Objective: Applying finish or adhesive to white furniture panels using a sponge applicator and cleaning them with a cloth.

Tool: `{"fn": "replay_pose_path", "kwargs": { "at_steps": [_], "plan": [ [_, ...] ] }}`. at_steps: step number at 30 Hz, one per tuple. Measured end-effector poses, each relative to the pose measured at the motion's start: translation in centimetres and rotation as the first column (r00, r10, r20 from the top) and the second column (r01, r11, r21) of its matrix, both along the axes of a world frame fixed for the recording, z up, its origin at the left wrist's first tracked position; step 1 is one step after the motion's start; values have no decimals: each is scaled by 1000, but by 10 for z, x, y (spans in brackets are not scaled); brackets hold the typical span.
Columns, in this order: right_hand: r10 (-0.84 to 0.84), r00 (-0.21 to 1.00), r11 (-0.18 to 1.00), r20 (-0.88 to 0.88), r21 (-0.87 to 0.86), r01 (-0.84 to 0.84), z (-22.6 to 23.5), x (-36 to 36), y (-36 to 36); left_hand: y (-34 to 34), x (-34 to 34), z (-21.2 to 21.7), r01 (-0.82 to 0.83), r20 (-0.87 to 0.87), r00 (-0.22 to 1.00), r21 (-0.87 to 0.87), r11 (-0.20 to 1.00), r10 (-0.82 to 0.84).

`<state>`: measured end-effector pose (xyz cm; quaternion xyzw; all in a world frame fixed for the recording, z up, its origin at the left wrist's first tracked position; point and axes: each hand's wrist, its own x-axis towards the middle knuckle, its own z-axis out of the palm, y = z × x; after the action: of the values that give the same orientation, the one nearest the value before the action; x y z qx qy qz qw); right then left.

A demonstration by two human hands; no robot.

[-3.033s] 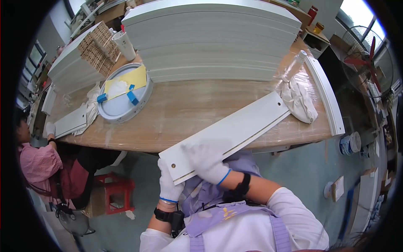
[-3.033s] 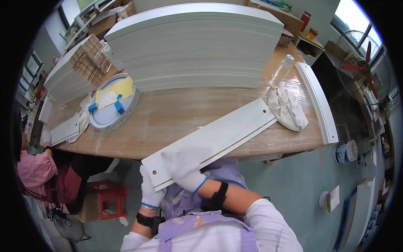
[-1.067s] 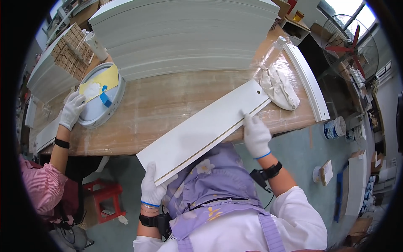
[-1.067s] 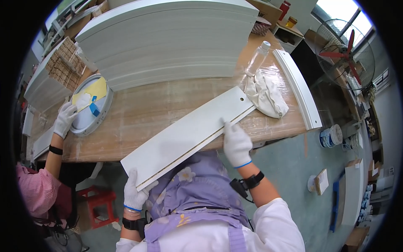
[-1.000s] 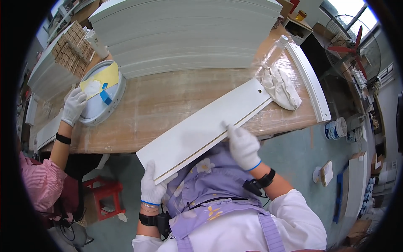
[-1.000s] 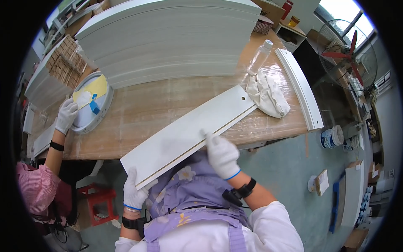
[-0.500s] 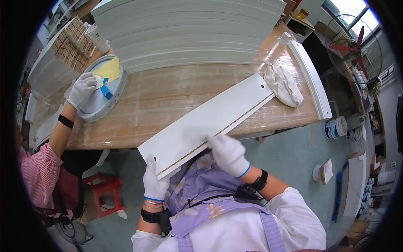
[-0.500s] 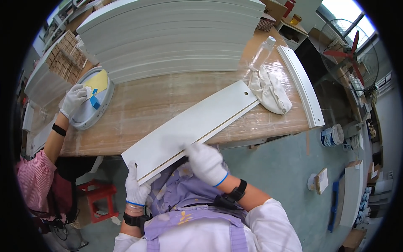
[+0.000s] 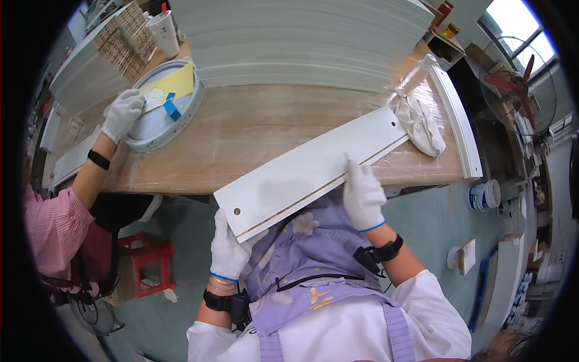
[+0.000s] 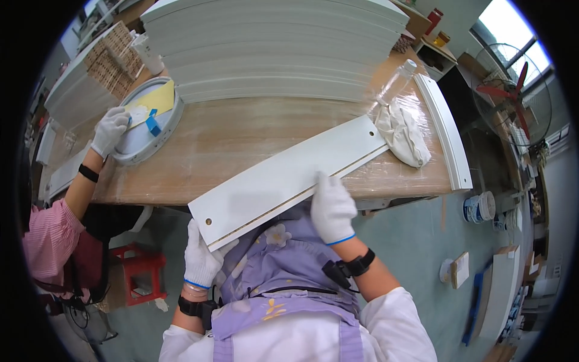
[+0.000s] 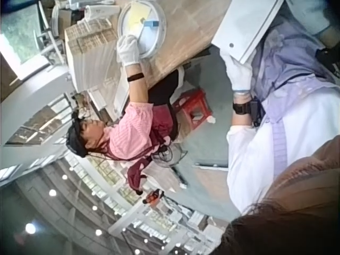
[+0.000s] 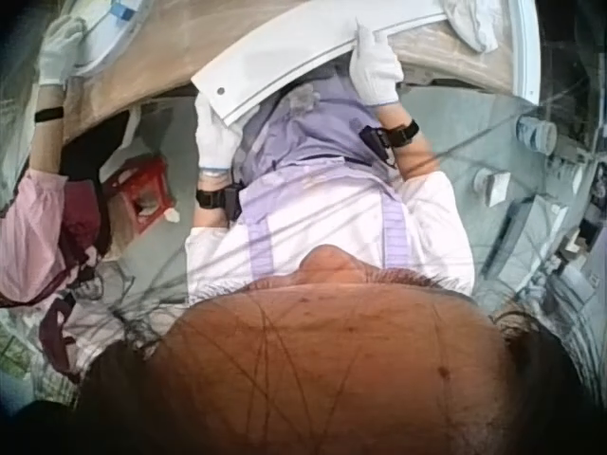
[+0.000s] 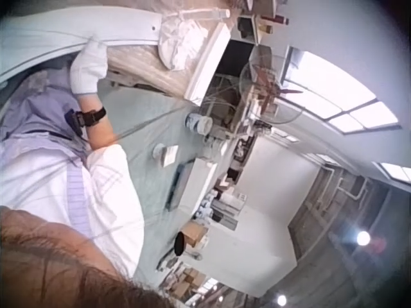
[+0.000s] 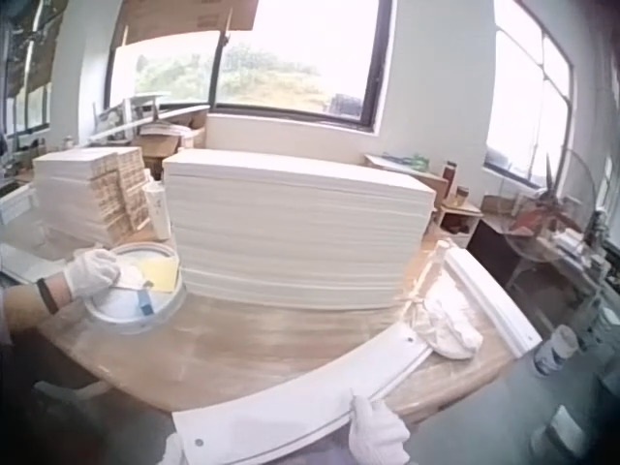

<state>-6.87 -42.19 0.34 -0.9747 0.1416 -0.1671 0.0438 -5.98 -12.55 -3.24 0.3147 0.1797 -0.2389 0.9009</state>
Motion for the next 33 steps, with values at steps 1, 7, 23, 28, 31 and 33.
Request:
{"fn": "replay_pose_path", "kwargs": {
  "at_steps": [1,7,23,28,31,33],
  "plan": [
    [-26,999,998,-27,-54,24,-2,-4,-1,5,-1,-1,34,4,999,-10,999,-34],
    [526,837,851,-151,71,-521,-12,-19,118,12,-11,3,36,56,998,-135,990,-29],
    [698,611,689,-372,119,-715,-4,-23,203,31,-23,8,93,125,991,-362,928,-50],
    [588,801,799,-113,239,-552,-1,-5,155,28,-14,-8,157,109,987,-468,869,-120],
    [540,815,841,-212,187,-508,2,-4,118,9,-8,3,133,-16,991,-36,990,-134],
    [478,864,872,-155,204,-446,5,-2,76,12,-5,-11,76,-48,996,35,996,-74]
  ]
}}
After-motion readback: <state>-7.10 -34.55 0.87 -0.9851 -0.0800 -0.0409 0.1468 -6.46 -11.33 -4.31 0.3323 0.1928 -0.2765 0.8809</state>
